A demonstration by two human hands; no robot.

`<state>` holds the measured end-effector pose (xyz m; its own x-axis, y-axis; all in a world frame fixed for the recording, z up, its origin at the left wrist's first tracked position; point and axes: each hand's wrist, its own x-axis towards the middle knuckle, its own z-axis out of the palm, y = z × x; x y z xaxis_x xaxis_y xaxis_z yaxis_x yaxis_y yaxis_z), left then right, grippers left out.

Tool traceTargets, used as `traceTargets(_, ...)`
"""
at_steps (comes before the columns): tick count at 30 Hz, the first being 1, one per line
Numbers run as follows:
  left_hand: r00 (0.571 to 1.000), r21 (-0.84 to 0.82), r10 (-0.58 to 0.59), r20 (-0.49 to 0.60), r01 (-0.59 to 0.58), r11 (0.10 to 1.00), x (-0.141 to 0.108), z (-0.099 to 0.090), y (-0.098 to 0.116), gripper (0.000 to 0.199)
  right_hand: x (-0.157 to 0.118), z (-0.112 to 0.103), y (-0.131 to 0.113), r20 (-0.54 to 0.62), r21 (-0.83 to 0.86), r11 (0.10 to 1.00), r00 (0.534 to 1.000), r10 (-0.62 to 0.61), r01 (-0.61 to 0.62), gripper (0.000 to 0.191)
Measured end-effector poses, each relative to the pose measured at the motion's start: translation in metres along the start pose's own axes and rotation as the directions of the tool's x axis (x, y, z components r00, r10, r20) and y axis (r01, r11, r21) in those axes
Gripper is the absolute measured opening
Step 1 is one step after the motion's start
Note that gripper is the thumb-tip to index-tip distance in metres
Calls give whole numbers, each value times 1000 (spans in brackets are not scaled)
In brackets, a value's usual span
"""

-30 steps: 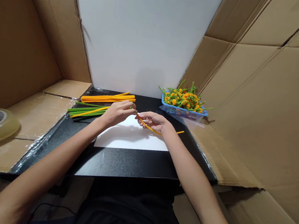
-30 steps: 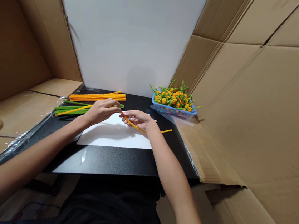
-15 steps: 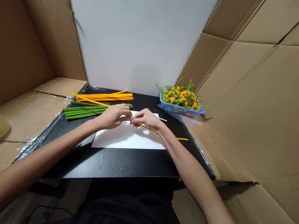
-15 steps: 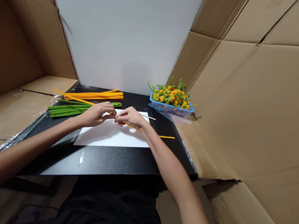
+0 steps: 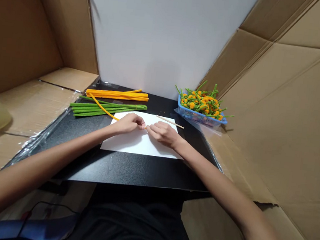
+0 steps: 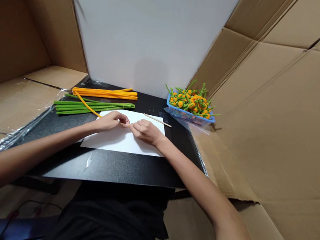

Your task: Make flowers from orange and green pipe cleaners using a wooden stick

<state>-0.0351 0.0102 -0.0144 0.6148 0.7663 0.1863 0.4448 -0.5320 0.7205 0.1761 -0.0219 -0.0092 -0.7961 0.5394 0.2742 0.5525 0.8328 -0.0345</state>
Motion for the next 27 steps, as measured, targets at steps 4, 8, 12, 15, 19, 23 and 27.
traceTargets(4, 956, 290, 228, -186, -169, 942, -2, 8, -3, 10, 2, -2, 6, -59, 373, 878, 937, 345, -300, 20)
traceTargets(8, 852, 495, 482, -202, -335, 801, -5, 11, -2, 12, 5, -13, 10, 232, 818, 357, 826, 514, -452, 25)
traceTargets(12, 794, 584, 588, -157, -405, 704, -7, 9, -1, 19, 6, -19, 13, 387, 853, 149, 798, 462, -500, 25)
traceTargets(15, 793, 609, 598, -121, -416, 675, -8, 9, 1, 22, 7, -18, 12, 295, 840, 288, 832, 469, -460, 20)
traceTargets(19, 796, 661, 588, -146, -364, 656, -11, 11, 3, 20, 8, -18, 6, 110, 717, 573, 876, 470, -397, 16)
traceTargets(23, 797, 735, 591, -124, -327, 594, -13, 12, 5, 22, 6, -21, 3, 129, 714, 582, 891, 435, -388, 19)
traceTargets(27, 792, 736, 597, -129, -327, 593, -13, 11, 6, 21, 2, -21, 7, 151, 785, 474, 864, 480, -400, 22)
